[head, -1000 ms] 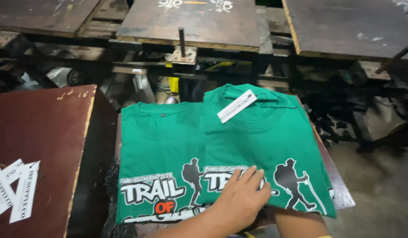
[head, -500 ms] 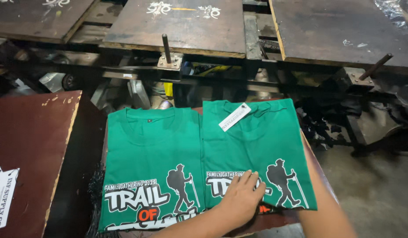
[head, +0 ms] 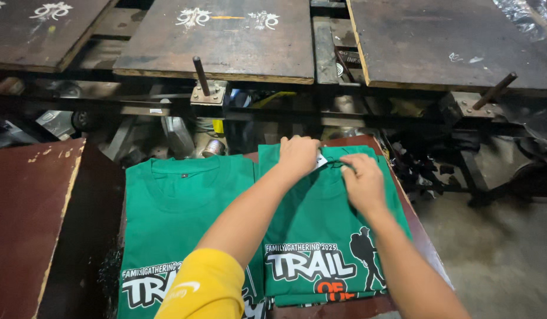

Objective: The person attaches white rectangular tags to the collar area of green t-shirts using a black string. They pick up tags from a pile on the table, thread the string through the tag and the shirt, and then tie it off. The person repeats this process for multiple shirts.

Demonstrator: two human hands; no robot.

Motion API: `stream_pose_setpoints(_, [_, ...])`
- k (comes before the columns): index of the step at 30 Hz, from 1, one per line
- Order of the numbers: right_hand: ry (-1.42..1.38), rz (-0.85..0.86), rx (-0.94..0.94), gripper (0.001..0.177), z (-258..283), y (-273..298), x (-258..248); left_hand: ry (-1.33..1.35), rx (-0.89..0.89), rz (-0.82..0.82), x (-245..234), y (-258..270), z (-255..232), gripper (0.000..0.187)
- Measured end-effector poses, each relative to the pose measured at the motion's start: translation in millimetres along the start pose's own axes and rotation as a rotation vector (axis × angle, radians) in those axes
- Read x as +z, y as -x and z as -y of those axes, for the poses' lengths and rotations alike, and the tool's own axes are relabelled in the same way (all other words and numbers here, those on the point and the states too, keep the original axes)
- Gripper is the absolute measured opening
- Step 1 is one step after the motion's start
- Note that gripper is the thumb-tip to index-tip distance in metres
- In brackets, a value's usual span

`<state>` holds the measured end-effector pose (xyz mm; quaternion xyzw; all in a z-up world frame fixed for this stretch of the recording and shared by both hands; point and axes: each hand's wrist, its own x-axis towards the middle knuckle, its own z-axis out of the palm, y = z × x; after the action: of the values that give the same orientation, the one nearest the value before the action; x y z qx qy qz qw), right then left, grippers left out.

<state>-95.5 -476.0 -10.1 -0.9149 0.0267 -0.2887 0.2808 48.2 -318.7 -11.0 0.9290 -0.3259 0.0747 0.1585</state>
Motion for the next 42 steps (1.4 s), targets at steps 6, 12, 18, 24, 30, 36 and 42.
stream_pose_setpoints(6, [0.087, -0.138, -0.044, 0.019, 0, 26, 24, -0.084, 0.108, 0.180, -30, -12, -9, 0.020])
stream_pose_setpoints(12, [0.196, -0.210, -0.060, 0.019, 7, 29, 29, -0.037, 0.068, -0.224, -12, -19, -2, 0.014])
stream_pose_setpoints(18, [0.286, -0.216, -0.134, 0.029, 15, 28, 25, 0.067, -0.009, -0.315, -53, 23, -1, 0.026])
stream_pose_setpoints(24, [0.437, 0.006, 0.003, 0.013, -18, 6, 24, 0.031, 0.080, -0.179, -83, 116, -17, 0.040])
stream_pose_setpoints(30, [0.722, -0.012, 0.074, 0.012, -65, 0, 22, -0.093, 0.091, -0.637, -26, 105, 8, 0.012])
stream_pose_setpoints(36, [0.508, 0.171, 0.021, 0.065, 23, -3, 19, -0.113, -0.029, -0.350, -88, 142, 14, 0.029])
stream_pose_setpoints(42, [-0.137, 0.114, -0.322, 0.035, 180, -1, 55, -0.229, -0.314, -0.174, -198, 237, 85, 0.026])
